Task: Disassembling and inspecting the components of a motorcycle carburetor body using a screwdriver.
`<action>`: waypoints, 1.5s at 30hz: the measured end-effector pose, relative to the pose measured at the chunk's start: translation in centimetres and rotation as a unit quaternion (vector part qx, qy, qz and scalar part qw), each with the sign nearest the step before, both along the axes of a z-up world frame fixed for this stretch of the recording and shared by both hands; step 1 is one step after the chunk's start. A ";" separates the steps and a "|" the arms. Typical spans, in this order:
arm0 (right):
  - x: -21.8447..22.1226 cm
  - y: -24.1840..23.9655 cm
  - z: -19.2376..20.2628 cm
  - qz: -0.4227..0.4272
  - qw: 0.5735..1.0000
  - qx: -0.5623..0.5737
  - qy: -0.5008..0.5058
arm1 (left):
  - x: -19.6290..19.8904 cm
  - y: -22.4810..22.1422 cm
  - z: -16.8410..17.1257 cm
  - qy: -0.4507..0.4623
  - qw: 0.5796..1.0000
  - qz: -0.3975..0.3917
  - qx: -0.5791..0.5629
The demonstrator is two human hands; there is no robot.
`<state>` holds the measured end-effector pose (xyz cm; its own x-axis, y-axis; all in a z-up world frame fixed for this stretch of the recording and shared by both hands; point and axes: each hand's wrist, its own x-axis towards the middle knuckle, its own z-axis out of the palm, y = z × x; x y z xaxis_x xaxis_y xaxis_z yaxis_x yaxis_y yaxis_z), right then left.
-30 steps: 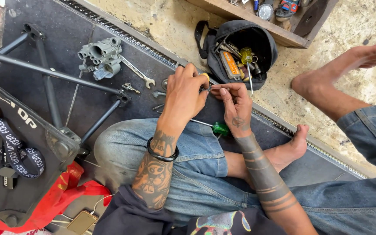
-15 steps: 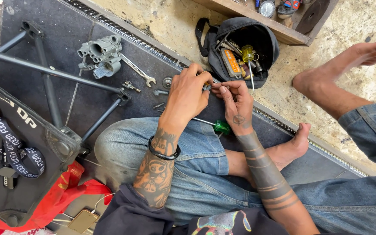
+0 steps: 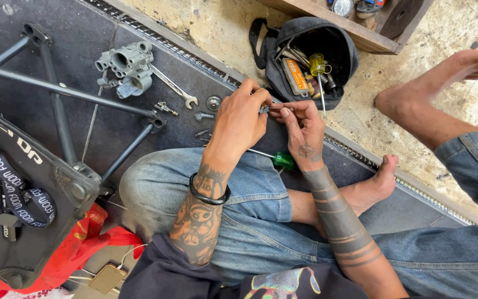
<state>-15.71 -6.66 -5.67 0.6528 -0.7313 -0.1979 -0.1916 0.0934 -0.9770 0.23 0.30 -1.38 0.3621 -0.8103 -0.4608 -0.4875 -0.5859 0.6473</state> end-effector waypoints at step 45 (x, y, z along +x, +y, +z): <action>-0.3 -0.1 -0.4 -0.014 0.998 0.053 -0.003 | -0.3 0.1 -0.1 -0.021 1.000 -0.003 -0.003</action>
<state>-16.01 -6.74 -6.06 0.6339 -0.7243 -0.2713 -0.1806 0.2024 -0.9625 -0.10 0.40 -1.43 0.3756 -0.8153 -0.4406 -0.5180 -0.5789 0.6297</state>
